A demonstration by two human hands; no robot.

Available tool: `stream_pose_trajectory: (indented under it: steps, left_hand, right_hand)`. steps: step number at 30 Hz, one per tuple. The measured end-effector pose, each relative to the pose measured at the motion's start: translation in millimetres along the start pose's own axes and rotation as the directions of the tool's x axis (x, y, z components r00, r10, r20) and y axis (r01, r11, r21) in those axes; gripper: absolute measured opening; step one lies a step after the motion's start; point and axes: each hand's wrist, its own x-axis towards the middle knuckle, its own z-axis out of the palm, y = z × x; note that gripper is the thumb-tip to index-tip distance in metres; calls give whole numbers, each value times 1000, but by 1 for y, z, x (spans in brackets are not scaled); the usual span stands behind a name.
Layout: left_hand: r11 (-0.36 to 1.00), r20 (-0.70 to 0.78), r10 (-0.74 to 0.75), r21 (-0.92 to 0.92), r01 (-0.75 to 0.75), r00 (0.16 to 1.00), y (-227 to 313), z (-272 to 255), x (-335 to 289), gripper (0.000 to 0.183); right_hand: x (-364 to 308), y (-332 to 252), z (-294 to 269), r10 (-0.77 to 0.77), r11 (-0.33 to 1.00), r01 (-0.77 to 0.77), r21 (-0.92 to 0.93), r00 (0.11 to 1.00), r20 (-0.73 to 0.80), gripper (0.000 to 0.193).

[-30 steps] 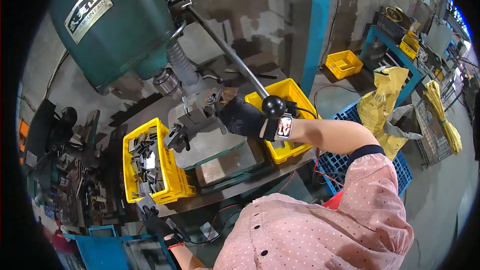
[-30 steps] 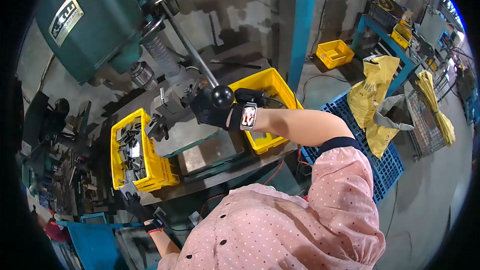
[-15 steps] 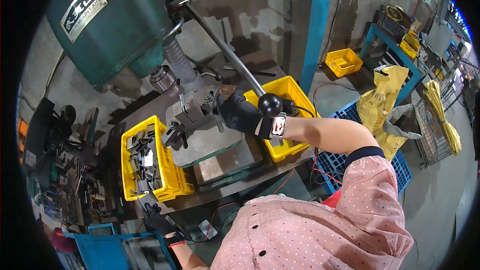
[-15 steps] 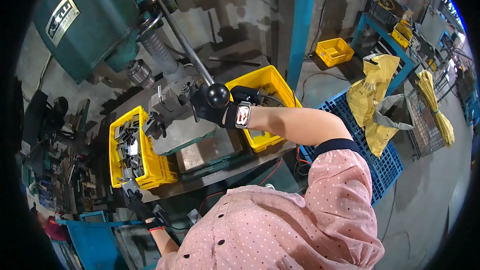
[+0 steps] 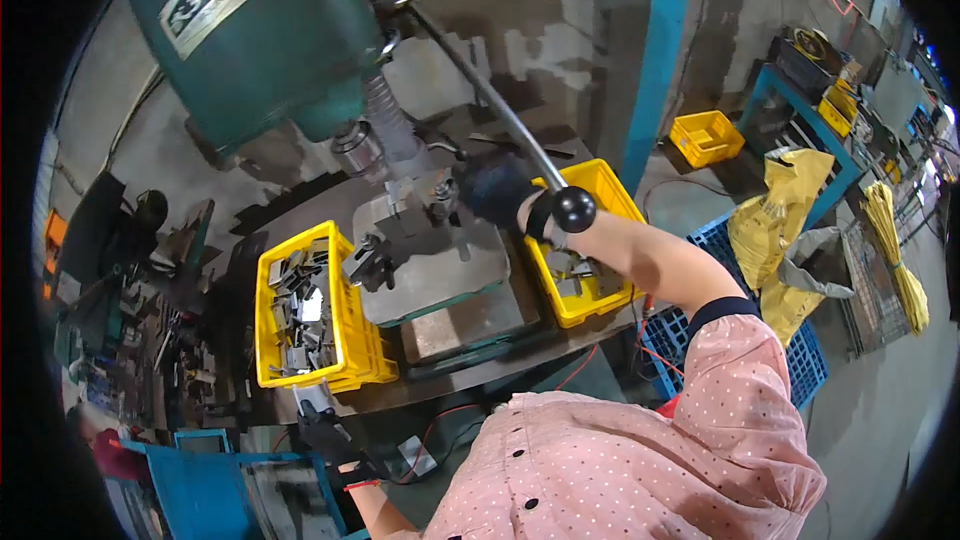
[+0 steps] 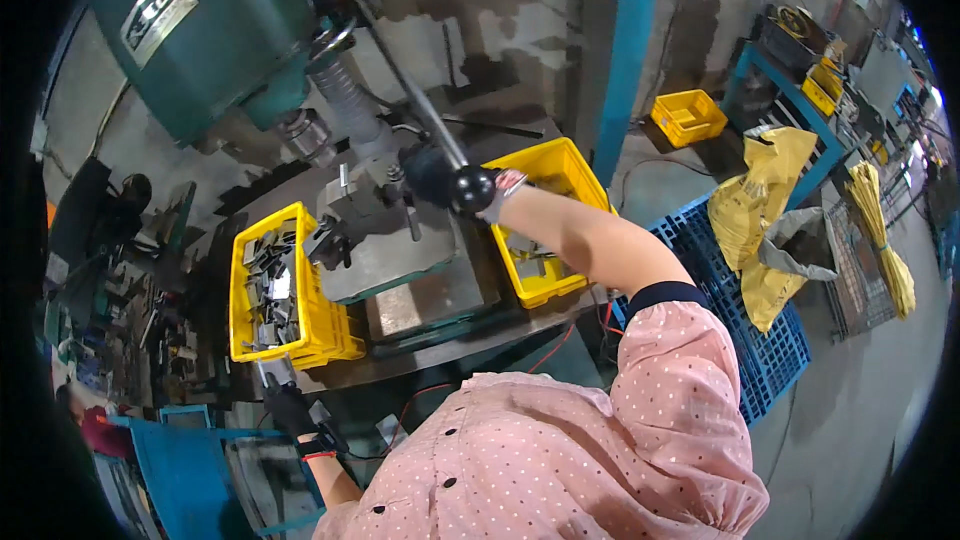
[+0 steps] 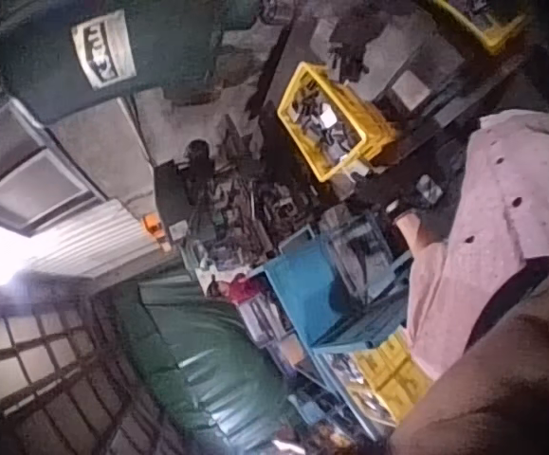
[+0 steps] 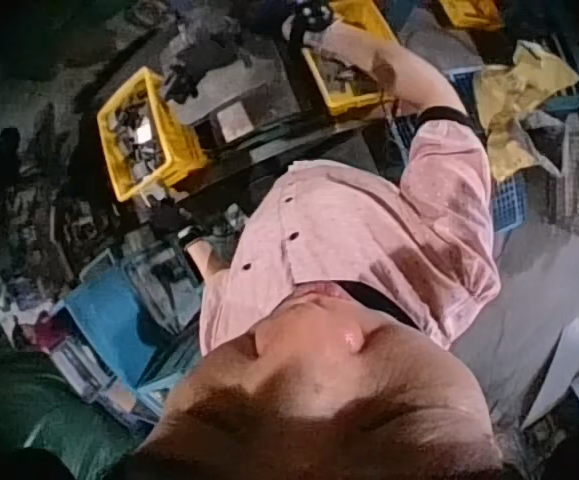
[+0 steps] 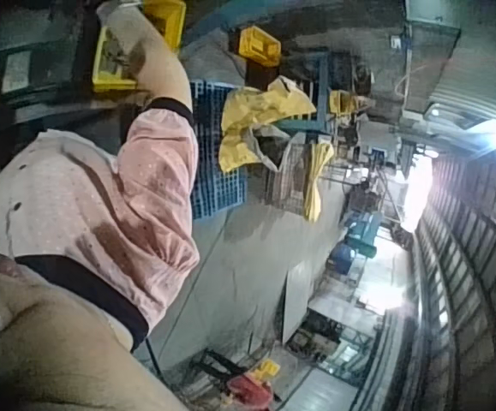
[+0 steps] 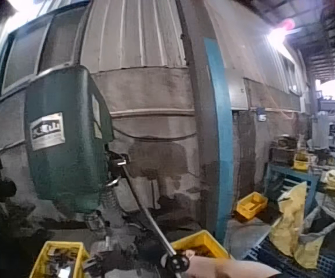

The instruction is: Operating a drill press to create holes in metal workpieces and sorting them into bins.

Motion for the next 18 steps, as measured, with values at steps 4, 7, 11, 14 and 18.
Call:
stream_pose_trajectory:
  steps: [4,7,11,14,18]
  left_hand:
    - [565,180,-428,-712,417,886,56,17,7,26]
    - [351,348,-430,-786,510,833,77,3,0,17]
    - [297,498,-397,-725,621,771,132,-4,-5,8]
    - [310,522,-352,-719,622,777,131,-11,-10,6]
    - [429,508,-255,-703,567,823,149,-9,-14,6]
  right_hand:
    - [-2,77,105,120,571,-5,821,990,-77,27]
    - [18,72,103,46,453,-157,878,987,152,49]
    - [59,56,82,3,237,-635,735,757,653,61]
    - [84,31,37,-68,173,-777,605,603,795,69]
    - [91,18,33,-139,265,-619,739,734,665,56]
